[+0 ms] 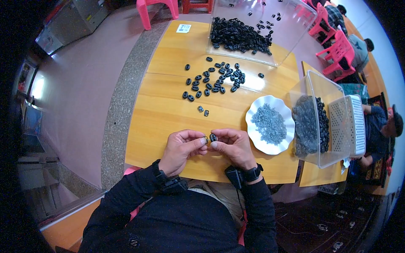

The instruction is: The person picks up a black plastic toggle and a metal spring by hand, inserts the spring into the toggle, and places the assembled unit into a white bowl. This process is repeated for several more toggles and springs.

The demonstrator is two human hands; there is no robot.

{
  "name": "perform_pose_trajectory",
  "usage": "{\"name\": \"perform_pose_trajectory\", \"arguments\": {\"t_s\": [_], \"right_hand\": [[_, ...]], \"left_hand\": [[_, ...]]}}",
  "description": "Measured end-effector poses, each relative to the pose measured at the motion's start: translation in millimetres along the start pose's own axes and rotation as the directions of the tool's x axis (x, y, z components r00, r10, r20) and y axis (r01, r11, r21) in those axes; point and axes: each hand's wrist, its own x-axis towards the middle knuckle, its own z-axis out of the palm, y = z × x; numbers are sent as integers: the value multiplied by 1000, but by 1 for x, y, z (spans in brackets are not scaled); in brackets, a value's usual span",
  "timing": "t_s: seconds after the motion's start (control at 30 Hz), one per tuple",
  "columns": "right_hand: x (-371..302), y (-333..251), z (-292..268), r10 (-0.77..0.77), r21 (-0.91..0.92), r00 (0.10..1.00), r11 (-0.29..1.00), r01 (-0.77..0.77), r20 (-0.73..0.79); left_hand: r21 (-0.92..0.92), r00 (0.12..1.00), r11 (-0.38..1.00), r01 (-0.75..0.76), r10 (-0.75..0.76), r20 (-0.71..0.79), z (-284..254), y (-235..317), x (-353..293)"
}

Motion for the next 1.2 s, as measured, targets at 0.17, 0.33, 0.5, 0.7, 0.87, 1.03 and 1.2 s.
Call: {"name": "perform_pose_trajectory", "arguments": {"t_s": [0.17, 0.33, 0.5, 0.7, 0.87, 1.03, 1.2], "right_hand": [[0, 0, 1, 9, -5, 1000, 1000, -9, -5], [-1, 1, 1, -14, -46, 1000, 999, 13, -17], [-1, 3, 4, -47, -175, 998, 984, 39, -43], [-1, 3, 4, -42, -162, 998, 986, 35, -38], [-1, 2, 4, -48, -144, 998, 989, 42, -39], [-1, 3, 4, -39, -123, 999, 992, 35, -30], [-2, 3, 3, -60, -135, 998, 989, 55, -27]], "left_hand": [[-5, 1000, 1000, -2, 2, -3, 0, 0, 0], [-6, 1000, 1000, -9, 9, -3, 2, 0, -1], [47, 998, 997, -53, 53, 17, 2, -3, 0], [31, 998, 998, -50, 49, 29, 0, -5, 1], [11, 998, 999, -42, 42, 36, 0, -4, 1], [-4, 999, 1000, -21, 21, 41, 2, -1, 0], [-20, 998, 1000, 6, -5, 64, 0, -2, 0]]}}
